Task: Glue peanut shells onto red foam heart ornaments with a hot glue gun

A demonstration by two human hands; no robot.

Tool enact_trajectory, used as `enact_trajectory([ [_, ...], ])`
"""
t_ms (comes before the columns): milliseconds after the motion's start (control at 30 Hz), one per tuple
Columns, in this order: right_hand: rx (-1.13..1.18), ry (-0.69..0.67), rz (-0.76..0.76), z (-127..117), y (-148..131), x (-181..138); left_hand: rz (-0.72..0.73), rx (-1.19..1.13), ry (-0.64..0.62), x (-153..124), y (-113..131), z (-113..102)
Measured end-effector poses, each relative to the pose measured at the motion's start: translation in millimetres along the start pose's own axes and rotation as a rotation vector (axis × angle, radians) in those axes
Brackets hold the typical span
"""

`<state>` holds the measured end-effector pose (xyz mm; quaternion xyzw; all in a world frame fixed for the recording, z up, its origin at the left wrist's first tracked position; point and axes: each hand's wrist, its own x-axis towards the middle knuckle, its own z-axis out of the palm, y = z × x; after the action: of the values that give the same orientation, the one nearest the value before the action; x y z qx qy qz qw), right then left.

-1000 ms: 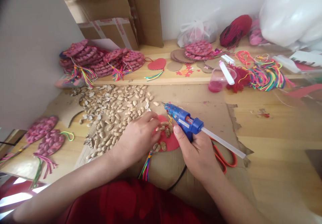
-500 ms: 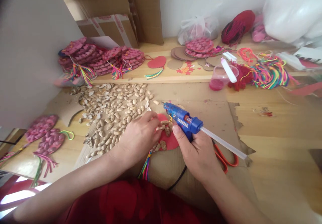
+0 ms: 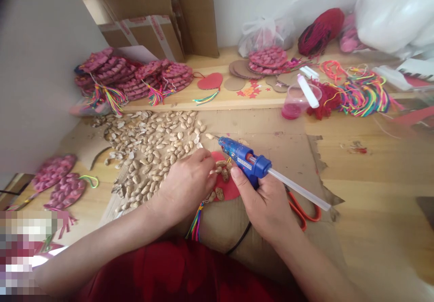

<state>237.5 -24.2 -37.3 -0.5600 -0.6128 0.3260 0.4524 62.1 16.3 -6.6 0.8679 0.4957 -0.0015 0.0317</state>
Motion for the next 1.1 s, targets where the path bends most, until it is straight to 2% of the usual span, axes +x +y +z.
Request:
enact_trajectory([
  [167,0.006,0.004,-0.012,1,1,1,0.019,0.003,-0.074,2,0,-4],
  [300,0.021,0.003,0.006,3,3,1,0.066,-0.072,-0.065,2,-9,-3],
  [567,0.089,0.005,0.037,4,6,-1,-0.024,-0.204,-0.057,2,-18,-5],
  [900,0.062,0.0,0.027,5,5,1,0.023,-0.111,-0.048,4,-13,-2],
  [1100,0.046,0.009,0.052,5,4,2,0.004,-0.026,-0.127,5,-4,-9],
])
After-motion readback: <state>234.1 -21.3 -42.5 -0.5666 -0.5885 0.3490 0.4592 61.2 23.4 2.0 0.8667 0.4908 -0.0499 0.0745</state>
